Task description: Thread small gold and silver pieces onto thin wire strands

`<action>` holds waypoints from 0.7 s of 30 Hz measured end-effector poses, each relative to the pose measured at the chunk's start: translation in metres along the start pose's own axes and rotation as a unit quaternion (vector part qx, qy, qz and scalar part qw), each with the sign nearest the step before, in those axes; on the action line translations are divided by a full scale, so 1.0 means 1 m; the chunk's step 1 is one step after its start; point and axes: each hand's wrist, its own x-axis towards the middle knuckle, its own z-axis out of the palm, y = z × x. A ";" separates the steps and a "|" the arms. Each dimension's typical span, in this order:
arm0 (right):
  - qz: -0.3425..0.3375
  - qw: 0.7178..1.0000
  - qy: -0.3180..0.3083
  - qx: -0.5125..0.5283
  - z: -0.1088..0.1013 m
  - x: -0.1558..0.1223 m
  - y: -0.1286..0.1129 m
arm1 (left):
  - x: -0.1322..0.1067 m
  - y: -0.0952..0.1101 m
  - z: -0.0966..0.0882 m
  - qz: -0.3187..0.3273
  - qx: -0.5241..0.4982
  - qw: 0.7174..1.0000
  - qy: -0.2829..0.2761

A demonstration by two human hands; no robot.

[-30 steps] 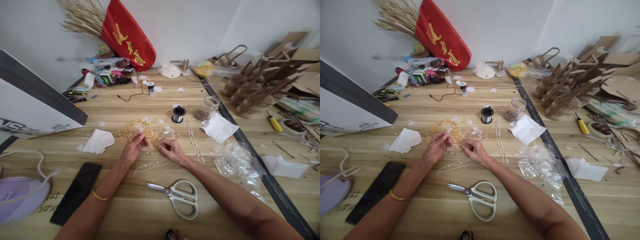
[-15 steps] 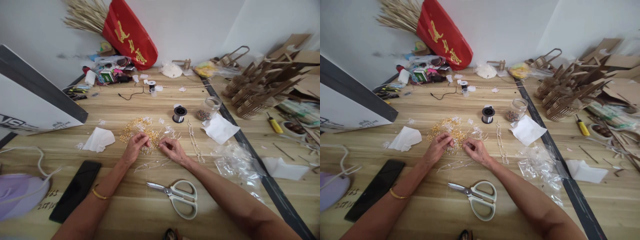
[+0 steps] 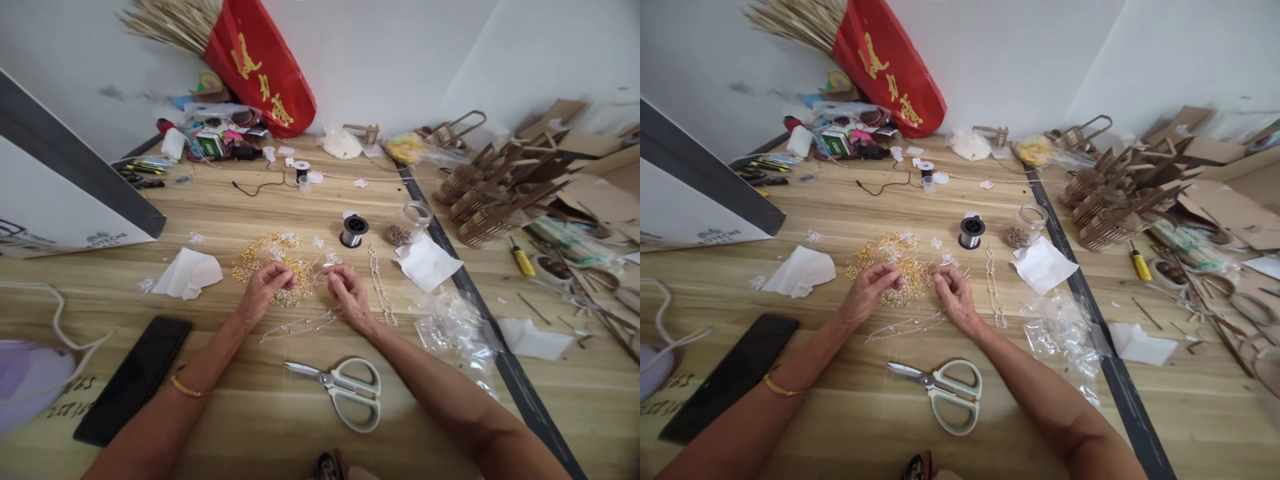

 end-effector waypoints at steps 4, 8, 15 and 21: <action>0.001 0.999 0.033 0.010 -0.004 0.004 -0.007 | 0.000 0.002 -0.002 0.003 -0.008 1.000 -0.010; -0.018 0.998 0.053 0.030 -0.009 0.008 -0.014 | 0.000 0.006 -0.003 0.004 -0.005 1.000 -0.017; -0.060 0.994 0.083 0.024 -0.019 0.016 -0.031 | -0.002 0.010 -0.005 0.005 0.022 0.998 -0.053; -0.002 1.000 0.026 0.004 -0.027 0.021 -0.044 | -0.006 0.022 0.003 0.001 0.091 0.994 -0.068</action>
